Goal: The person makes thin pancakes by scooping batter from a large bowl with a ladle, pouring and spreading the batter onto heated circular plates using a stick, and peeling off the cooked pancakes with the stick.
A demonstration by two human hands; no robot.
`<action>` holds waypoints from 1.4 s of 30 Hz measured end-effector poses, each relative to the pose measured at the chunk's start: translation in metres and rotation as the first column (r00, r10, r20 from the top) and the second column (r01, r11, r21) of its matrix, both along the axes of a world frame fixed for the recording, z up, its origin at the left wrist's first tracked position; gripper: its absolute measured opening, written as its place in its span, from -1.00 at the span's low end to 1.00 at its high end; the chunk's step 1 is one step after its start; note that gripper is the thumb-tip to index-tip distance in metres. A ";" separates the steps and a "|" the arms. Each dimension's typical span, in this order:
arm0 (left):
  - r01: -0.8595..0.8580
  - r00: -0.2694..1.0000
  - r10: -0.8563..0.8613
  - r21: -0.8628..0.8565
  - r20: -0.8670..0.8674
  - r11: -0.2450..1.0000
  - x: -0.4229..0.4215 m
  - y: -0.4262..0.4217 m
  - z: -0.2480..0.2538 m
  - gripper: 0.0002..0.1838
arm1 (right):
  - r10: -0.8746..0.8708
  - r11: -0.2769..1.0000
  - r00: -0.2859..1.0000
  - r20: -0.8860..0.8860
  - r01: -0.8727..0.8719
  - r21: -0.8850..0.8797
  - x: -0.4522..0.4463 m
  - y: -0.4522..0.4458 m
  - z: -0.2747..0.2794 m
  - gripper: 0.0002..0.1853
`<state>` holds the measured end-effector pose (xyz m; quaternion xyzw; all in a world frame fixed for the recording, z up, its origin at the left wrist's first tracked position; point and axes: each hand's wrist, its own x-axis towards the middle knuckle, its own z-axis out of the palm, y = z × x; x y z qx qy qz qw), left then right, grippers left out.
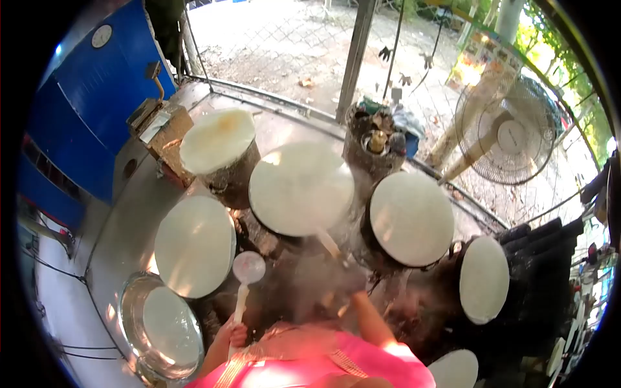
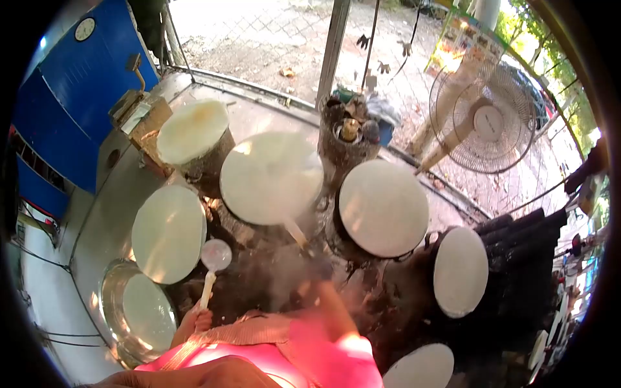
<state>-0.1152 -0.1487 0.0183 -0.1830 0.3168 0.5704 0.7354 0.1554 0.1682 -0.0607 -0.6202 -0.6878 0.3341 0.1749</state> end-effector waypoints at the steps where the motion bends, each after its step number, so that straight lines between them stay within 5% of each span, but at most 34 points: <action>1: -0.008 1.000 0.008 0.005 0.001 1.000 0.003 0.003 -0.003 -0.49 | -0.052 0.999 0.995 -0.083 0.052 0.000 0.001 0.009 0.010 -0.64; 2: -0.018 1.000 0.018 0.005 0.010 1.000 0.007 0.004 -0.002 -0.48 | -0.092 0.996 0.990 -0.103 0.091 -0.010 -0.003 0.033 0.016 -0.63; 4: -0.038 0.999 0.038 -0.016 0.028 0.999 0.015 0.000 0.000 -0.47 | -0.086 0.996 0.969 0.231 0.080 0.034 -0.019 0.101 -0.018 -0.60; 5: -0.050 0.998 0.051 -0.019 0.036 0.999 0.019 0.000 0.001 -0.46 | -0.189 0.967 0.982 0.026 0.182 0.177 -0.038 0.146 -0.040 -0.64; 9: -0.037 0.999 0.037 -0.054 0.006 0.998 0.017 -0.006 0.004 -0.47 | -0.109 0.994 0.981 -0.159 0.103 -0.048 -0.043 0.175 -0.015 -0.65; 15: 0.005 1.000 -0.008 -0.143 -0.015 0.990 -0.002 -0.013 -0.007 -0.50 | 0.070 0.996 0.987 0.143 -0.077 0.046 -0.089 0.100 -0.039 -0.66; 17: 0.030 0.998 -0.043 -0.232 -0.048 0.972 -0.012 -0.013 -0.003 -0.51 | 0.110 0.994 0.991 0.081 -0.111 0.018 -0.079 0.090 -0.038 -0.66; 18: 0.110 0.989 -0.111 -0.009 -0.100 0.994 -0.016 -0.021 0.006 -0.52 | 0.040 0.999 0.997 -0.069 -0.042 -0.022 -0.062 0.092 -0.032 -0.67; 20: 0.072 0.985 -0.066 0.036 -0.159 0.997 -0.024 -0.032 0.015 -0.51 | -0.103 0.994 0.960 -0.260 0.089 -0.068 -0.039 0.084 -0.022 -0.67; 25: -0.126 0.987 0.127 -0.016 0.101 0.992 -0.043 -0.039 -0.015 -0.75 | -0.148 0.985 0.989 -0.019 0.149 0.083 -0.077 0.022 -0.073 -0.68; 27: -0.157 0.963 0.151 0.007 0.221 0.988 -0.040 -0.042 -0.010 -0.78 | -0.030 0.969 0.985 0.170 -0.013 0.245 -0.055 0.037 -0.075 -0.68; 28: -0.171 0.949 0.157 0.028 0.273 0.985 -0.040 -0.038 -0.006 -0.79 | -0.015 0.831 0.853 0.522 -0.279 0.481 -0.046 0.051 -0.071 -0.67; 31: -0.178 0.938 0.150 0.063 0.311 0.982 -0.039 -0.026 0.006 -0.81 | -0.211 0.967 0.970 -0.121 0.225 0.118 -0.025 0.099 0.005 -0.62; 33: -0.198 0.926 0.197 -0.030 0.323 0.980 -0.040 -0.021 0.002 -0.61 | -0.061 0.990 0.942 -0.329 0.098 0.098 -0.020 0.133 -0.065 -0.66; 35: -0.185 0.903 0.158 0.030 0.398 0.982 -0.050 -0.009 -0.017 -0.78 | 0.109 0.980 0.979 -0.174 -0.077 0.186 -0.030 0.136 -0.070 -0.67; 37: -0.158 0.874 0.129 0.023 0.468 0.987 -0.053 0.012 -0.024 -0.65 | 0.244 0.893 0.892 0.381 -0.360 0.270 -0.040 0.107 0.009 -0.67; 39: -0.116 0.915 0.122 -0.039 0.385 0.992 -0.065 0.045 -0.029 -0.58 | 0.336 0.777 0.895 0.294 -0.439 0.451 -0.006 0.126 -0.049 -0.66; 40: -0.104 0.931 0.093 0.012 0.354 0.995 -0.074 0.060 -0.042 -0.61 | 0.199 0.893 0.952 0.232 -0.273 0.357 -0.016 0.104 0.022 -0.70; 41: 0.048 0.963 -0.049 -0.012 -0.263 0.999 -0.076 0.087 -0.041 -0.61 | 0.153 0.925 0.959 0.240 -0.224 0.306 -0.020 0.091 0.052 -0.71; 42: 0.037 0.984 -0.037 -0.001 -0.177 0.999 -0.075 0.115 -0.033 -0.62 | 0.108 0.952 0.962 0.252 -0.173 0.254 -0.024 0.079 0.082 -0.72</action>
